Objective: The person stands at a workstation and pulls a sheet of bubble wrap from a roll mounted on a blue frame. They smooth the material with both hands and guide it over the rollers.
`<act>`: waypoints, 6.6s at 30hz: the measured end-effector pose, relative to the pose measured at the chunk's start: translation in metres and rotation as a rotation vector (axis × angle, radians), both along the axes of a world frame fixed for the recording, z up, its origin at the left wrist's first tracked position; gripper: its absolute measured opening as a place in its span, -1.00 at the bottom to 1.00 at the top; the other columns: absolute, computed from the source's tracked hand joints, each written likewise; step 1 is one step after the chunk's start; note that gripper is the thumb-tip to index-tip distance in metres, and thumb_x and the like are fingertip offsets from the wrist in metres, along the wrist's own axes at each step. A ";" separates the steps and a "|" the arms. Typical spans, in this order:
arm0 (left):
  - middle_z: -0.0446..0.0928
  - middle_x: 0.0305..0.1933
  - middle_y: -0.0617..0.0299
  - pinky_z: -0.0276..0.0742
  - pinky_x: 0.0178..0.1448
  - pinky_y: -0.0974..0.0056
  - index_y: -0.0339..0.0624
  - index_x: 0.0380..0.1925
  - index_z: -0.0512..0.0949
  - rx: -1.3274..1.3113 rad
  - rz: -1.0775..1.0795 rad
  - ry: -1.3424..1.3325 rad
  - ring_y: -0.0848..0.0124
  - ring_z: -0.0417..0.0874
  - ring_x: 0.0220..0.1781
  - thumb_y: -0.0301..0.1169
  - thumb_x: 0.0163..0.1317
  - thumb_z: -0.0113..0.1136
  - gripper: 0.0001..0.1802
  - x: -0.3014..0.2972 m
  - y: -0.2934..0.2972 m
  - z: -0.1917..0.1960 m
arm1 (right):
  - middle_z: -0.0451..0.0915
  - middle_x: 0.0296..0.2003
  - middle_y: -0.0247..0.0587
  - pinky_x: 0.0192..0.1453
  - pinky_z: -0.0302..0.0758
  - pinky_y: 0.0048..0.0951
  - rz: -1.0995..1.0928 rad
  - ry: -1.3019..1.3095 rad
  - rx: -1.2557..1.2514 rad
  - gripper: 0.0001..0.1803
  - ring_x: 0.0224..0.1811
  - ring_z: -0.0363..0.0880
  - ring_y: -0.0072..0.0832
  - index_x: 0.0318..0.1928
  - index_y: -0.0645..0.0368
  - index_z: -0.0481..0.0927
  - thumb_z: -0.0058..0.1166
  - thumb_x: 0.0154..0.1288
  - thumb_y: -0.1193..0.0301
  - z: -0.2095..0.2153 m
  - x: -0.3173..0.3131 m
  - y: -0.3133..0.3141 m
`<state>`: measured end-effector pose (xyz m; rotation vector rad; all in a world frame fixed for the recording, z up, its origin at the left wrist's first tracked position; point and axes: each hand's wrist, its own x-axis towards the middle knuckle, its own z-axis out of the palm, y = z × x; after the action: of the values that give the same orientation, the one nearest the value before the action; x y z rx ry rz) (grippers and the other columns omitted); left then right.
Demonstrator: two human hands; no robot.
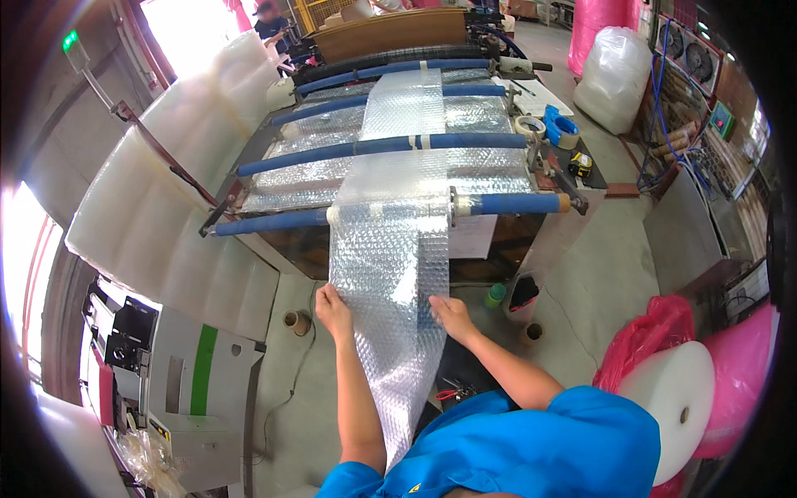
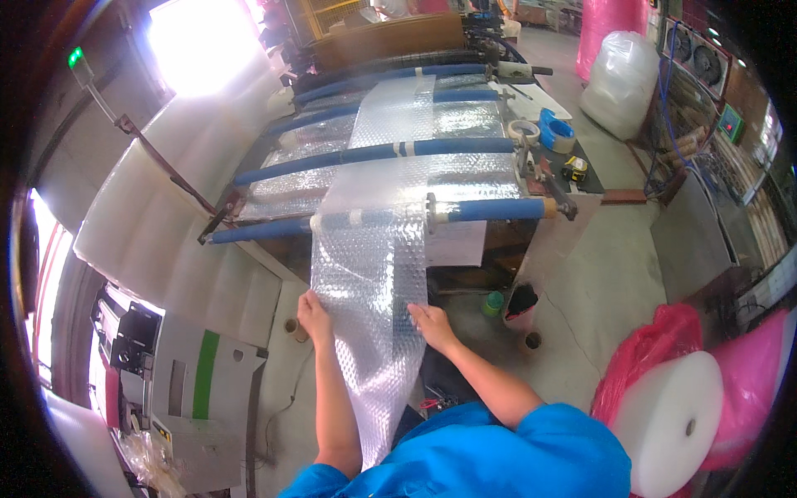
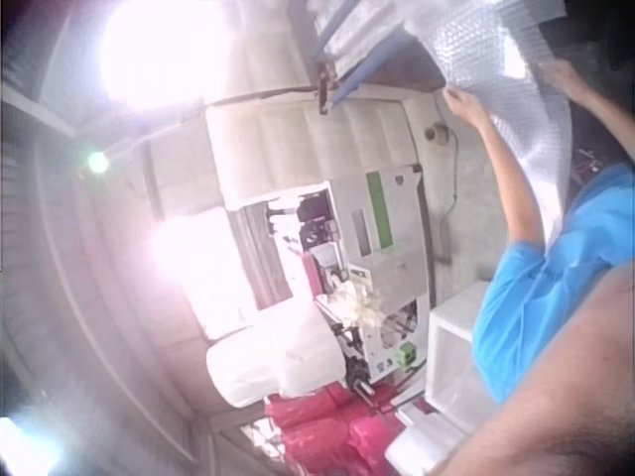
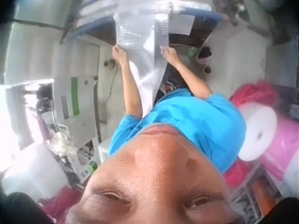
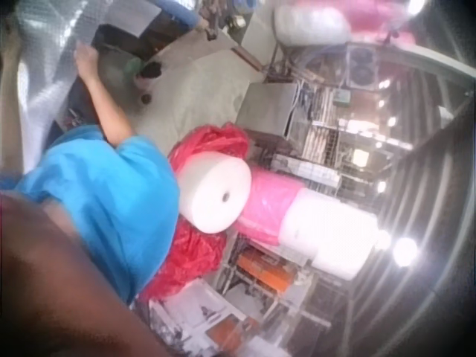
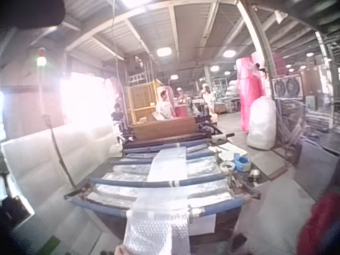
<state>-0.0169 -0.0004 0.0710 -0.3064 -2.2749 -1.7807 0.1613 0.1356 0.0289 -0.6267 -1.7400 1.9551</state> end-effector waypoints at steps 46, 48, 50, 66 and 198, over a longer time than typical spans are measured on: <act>0.49 -0.37 0.03 0.35 -0.24 0.16 -0.17 -0.26 0.34 -0.398 -0.159 -0.131 0.11 0.50 -0.28 -0.13 0.04 0.07 -0.61 0.016 -0.008 -0.029 | 0.45 -0.64 -0.38 -0.48 0.27 -0.63 0.065 -0.262 0.077 -0.63 -0.60 0.32 -0.68 -0.47 0.27 0.55 -0.02 0.12 0.17 -0.008 0.000 0.008; 0.49 -0.46 0.08 0.37 -0.30 0.21 -0.23 -0.32 0.39 -0.419 -0.080 -0.089 0.21 0.52 -0.36 -0.17 0.08 0.04 -0.66 0.027 -0.024 -0.041 | 0.46 -0.65 -0.36 -0.49 0.27 -0.64 0.108 -0.340 0.143 -0.61 -0.61 0.33 -0.69 -0.48 0.29 0.55 -0.03 0.12 0.16 -0.016 0.015 -0.005; 0.45 -0.58 0.16 0.36 -0.40 0.29 -0.26 -0.37 0.42 -0.256 -0.181 -0.239 0.36 0.49 -0.49 -0.21 0.11 -0.01 -0.70 0.021 -0.043 -0.028 | 0.45 -0.68 -0.37 -0.51 0.26 -0.64 0.097 -0.279 0.178 -0.59 -0.62 0.32 -0.70 -0.52 0.30 0.53 -0.04 0.13 0.14 -0.003 0.027 -0.020; 0.35 -0.69 0.30 0.23 -0.53 0.43 -0.29 -0.57 0.37 -0.381 0.054 -0.118 0.60 0.29 -0.63 -0.20 0.11 0.02 -0.67 0.035 -0.036 0.001 | 0.46 -0.62 -0.33 -0.44 0.30 -0.63 0.088 -0.124 -0.165 -0.61 -0.58 0.37 -0.66 -0.56 0.23 0.49 -0.07 0.16 0.14 0.019 0.040 -0.043; 0.40 -0.20 -0.26 0.30 -0.08 0.01 -0.36 -0.07 0.18 -0.691 -0.198 -0.231 -0.12 0.40 -0.12 0.12 0.12 -0.29 -0.30 0.008 0.006 -0.100 | 0.50 -0.66 -0.17 -0.45 0.39 -0.39 -0.165 -0.255 0.435 -0.52 -0.57 0.52 -0.38 -0.55 0.27 0.49 -0.12 0.14 0.04 -0.103 -0.006 0.004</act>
<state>-0.0091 0.0054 -0.0286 -0.4740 -3.0684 -1.0760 0.1549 0.1399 -0.0738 -0.8511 -2.1047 1.3697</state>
